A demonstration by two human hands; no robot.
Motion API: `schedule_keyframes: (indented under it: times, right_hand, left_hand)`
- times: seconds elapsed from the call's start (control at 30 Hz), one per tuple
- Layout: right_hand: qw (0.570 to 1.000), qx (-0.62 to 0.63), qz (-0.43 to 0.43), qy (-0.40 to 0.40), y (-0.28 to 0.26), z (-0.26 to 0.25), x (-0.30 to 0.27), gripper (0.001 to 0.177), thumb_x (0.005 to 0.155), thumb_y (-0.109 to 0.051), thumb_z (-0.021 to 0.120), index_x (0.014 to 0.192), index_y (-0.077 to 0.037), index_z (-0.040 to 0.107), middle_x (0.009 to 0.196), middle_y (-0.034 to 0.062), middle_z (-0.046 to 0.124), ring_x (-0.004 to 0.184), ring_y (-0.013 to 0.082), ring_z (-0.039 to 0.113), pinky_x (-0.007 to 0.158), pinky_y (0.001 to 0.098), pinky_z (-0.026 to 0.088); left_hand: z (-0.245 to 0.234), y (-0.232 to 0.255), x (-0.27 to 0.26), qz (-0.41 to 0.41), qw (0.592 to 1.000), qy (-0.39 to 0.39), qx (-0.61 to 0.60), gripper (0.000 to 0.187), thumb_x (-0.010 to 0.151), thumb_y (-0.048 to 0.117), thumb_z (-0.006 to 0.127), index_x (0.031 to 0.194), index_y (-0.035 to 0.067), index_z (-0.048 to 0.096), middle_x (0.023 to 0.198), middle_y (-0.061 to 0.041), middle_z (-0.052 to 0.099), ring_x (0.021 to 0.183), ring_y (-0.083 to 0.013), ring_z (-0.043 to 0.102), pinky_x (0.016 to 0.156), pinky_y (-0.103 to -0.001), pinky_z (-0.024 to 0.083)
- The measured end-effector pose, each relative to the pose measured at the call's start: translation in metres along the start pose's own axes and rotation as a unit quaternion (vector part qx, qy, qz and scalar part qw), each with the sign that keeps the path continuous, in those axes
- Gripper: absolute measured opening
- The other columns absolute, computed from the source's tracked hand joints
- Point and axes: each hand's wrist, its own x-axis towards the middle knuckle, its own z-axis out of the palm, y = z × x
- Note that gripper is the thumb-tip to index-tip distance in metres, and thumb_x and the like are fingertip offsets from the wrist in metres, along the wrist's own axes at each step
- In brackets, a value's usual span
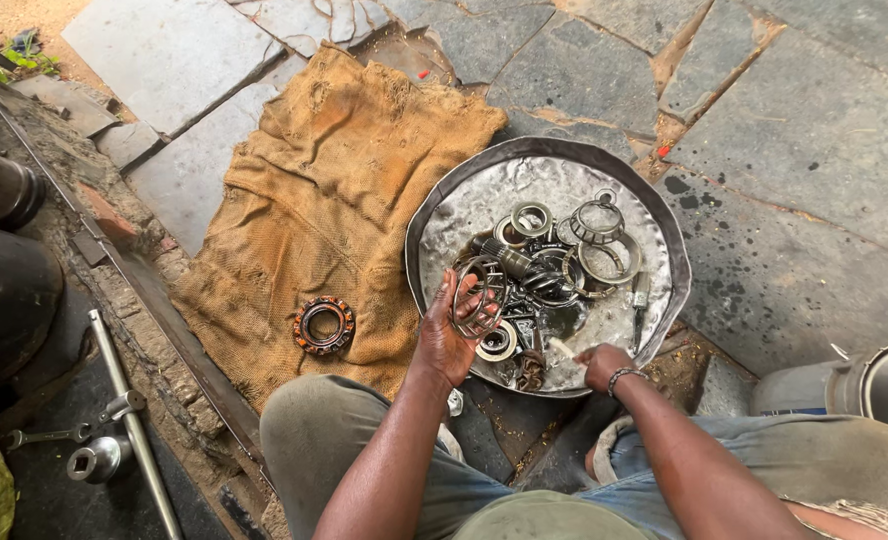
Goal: The person cleans various metal bearings and gears in a metal basin filled with liquid by hand and using a small brush.
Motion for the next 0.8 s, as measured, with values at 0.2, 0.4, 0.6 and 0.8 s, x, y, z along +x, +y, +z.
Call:
schedule_keyframes:
  times: [0.2,0.4,0.6,0.8]
  right_hand:
    - [0.984,0.105,0.043,0.139,-0.004,-0.012,0.010,0.041,0.089,-0.012,0.061,0.126,-0.023,0.075,0.121,0.0132,0.072,0.112,0.0325,0.068,0.098,0.0393,0.054]
    - [0.999,-0.037,-0.011,-0.002,-0.029,0.024,0.042,0.049,0.089,-0.015,0.065,0.137,-0.029,0.062,0.123,0.0095,0.073,0.109,0.0235,0.073,0.097,0.0341,0.057]
    - [0.994,0.086,-0.028,0.062,-0.026,0.005,0.027,0.050,0.084,-0.008,0.063,0.126,-0.033,0.075,0.119,0.0054,0.075,0.082,0.0152,0.066,0.078,0.0321,0.055]
    - [0.955,0.281,-0.083,0.053,-0.066,-0.094,-0.098,0.057,0.093,0.000,0.054,0.134,-0.035,0.072,0.092,0.0220,0.077,0.047,0.0096,0.033,0.044,0.0245,0.035]
  left_hand:
    - [0.006,0.008,-0.002,-0.006,1.000,-0.001,-0.009,0.081,0.089,0.064,0.057,0.137,-0.001,0.051,0.105,-0.013,0.068,0.094,-0.0233,0.068,0.089,-0.042,0.057]
    - [0.017,0.015,-0.001,-0.008,1.000,0.002,0.004,0.079,0.089,0.066,0.054,0.135,0.001,0.055,0.106,-0.011,0.067,0.094,-0.0223,0.066,0.090,-0.044,0.056]
    - [0.014,0.010,0.020,-0.028,0.999,0.031,-0.006,0.072,0.087,0.066,0.056,0.125,0.006,0.060,0.101,-0.009,0.064,0.088,-0.0214,0.063,0.086,-0.055,0.057]
    - [-0.002,-0.001,0.053,0.010,0.998,0.061,0.009,0.067,0.081,0.054,0.075,0.127,0.007,0.062,0.103,-0.007,0.067,0.093,-0.0211,0.063,0.089,-0.050,0.058]
